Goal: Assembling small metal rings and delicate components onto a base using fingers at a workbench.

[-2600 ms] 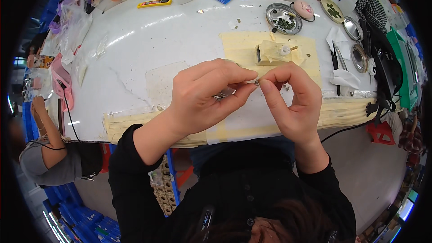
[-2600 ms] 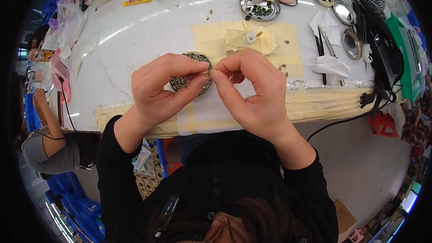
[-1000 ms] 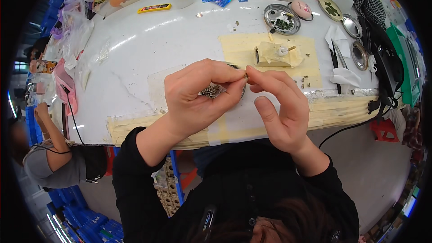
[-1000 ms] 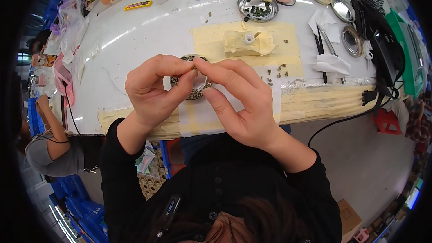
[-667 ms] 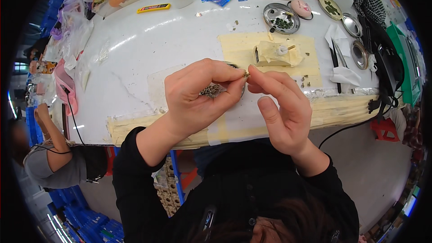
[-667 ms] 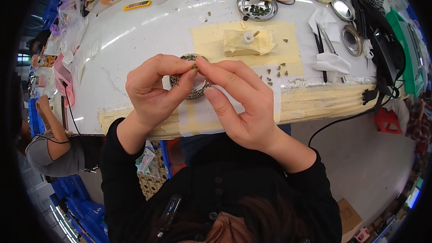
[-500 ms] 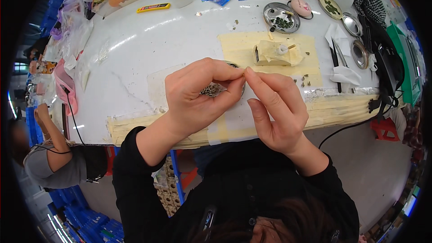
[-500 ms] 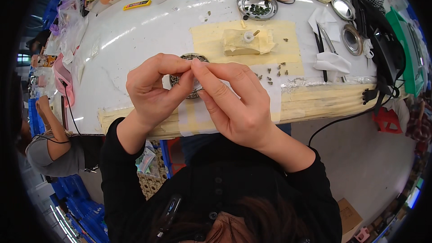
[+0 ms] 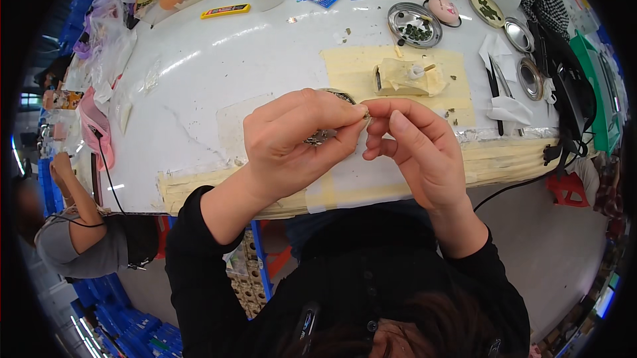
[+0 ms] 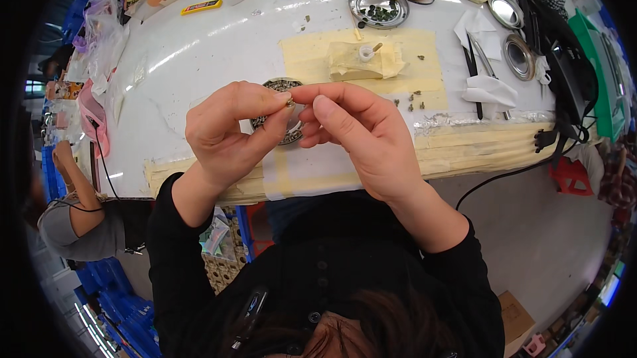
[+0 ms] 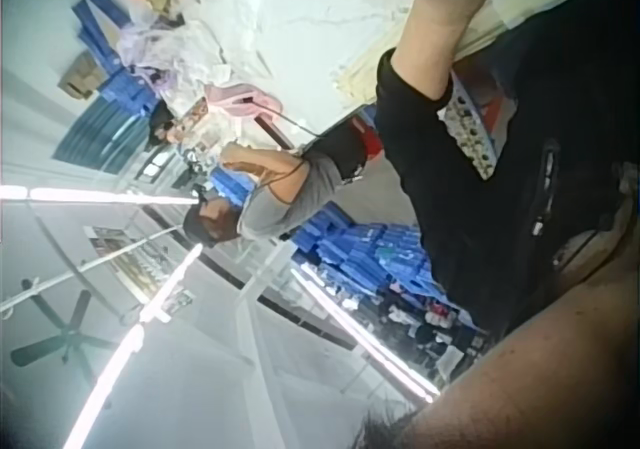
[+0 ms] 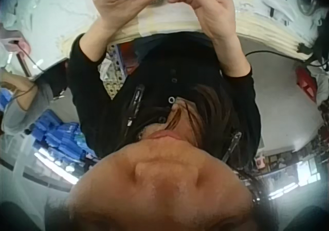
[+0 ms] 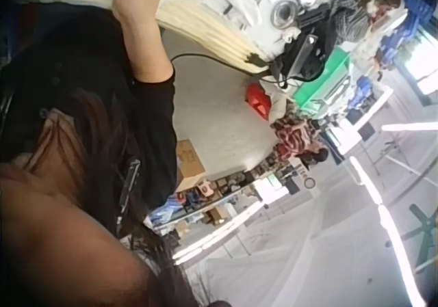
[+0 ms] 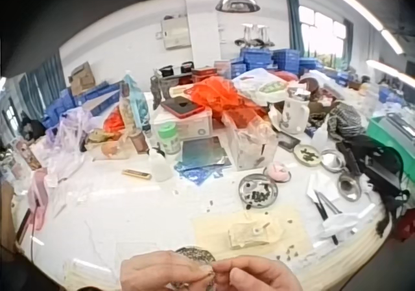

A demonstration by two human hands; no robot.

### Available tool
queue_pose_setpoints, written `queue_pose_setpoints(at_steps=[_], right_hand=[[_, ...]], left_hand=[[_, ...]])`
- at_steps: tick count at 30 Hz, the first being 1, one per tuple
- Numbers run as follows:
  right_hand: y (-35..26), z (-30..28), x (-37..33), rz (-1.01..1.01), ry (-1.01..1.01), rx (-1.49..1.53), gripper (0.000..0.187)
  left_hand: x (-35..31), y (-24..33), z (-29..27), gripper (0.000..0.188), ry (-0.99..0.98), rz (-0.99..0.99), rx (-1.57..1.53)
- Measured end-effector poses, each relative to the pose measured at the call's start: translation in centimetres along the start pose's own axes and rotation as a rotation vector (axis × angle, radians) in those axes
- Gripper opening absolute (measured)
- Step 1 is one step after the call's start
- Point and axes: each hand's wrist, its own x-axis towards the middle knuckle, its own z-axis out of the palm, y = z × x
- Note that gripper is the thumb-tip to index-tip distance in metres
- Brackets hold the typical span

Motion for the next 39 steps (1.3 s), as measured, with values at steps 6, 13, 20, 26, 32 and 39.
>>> queue_pose_setpoints(at_steps=[6, 13, 20, 26, 32, 39], right_hand=[[-0.3, -0.5, 0.6, 0.128, -0.026, 0.053, 0.019], [0.0, -0.3, 0.7, 0.033, 0.020, -0.061, 0.014], [0.4, 0.0, 0.6, -0.097, 0.056, -0.144, 0.014], [-1.5, -1.5, 0.4, -0.578, 0.296, -0.686, 0.014], [-4.0, -3.6, 1.9, -0.872, 0.433, -1.473, 0.010], [-3.6, -4.1, 2.9, -0.808, 0.381, -1.492, 0.010]], left_hand=[[0.3, -0.3, 0.2, 0.023, -0.014, 0.099, 0.023], [0.3, -0.1, 0.3, 0.023, -0.012, 0.087, 0.050], [0.2, -0.2, 0.4, 0.023, -0.006, 0.072, 0.046], [0.2, -0.1, 0.1, 0.024, -0.020, -0.001, -0.039], [-0.2, -0.7, 0.2, 0.022, -0.046, -0.140, -0.217], [-0.4, -1.0, 0.4, 0.019, -0.079, -0.183, -0.308]])
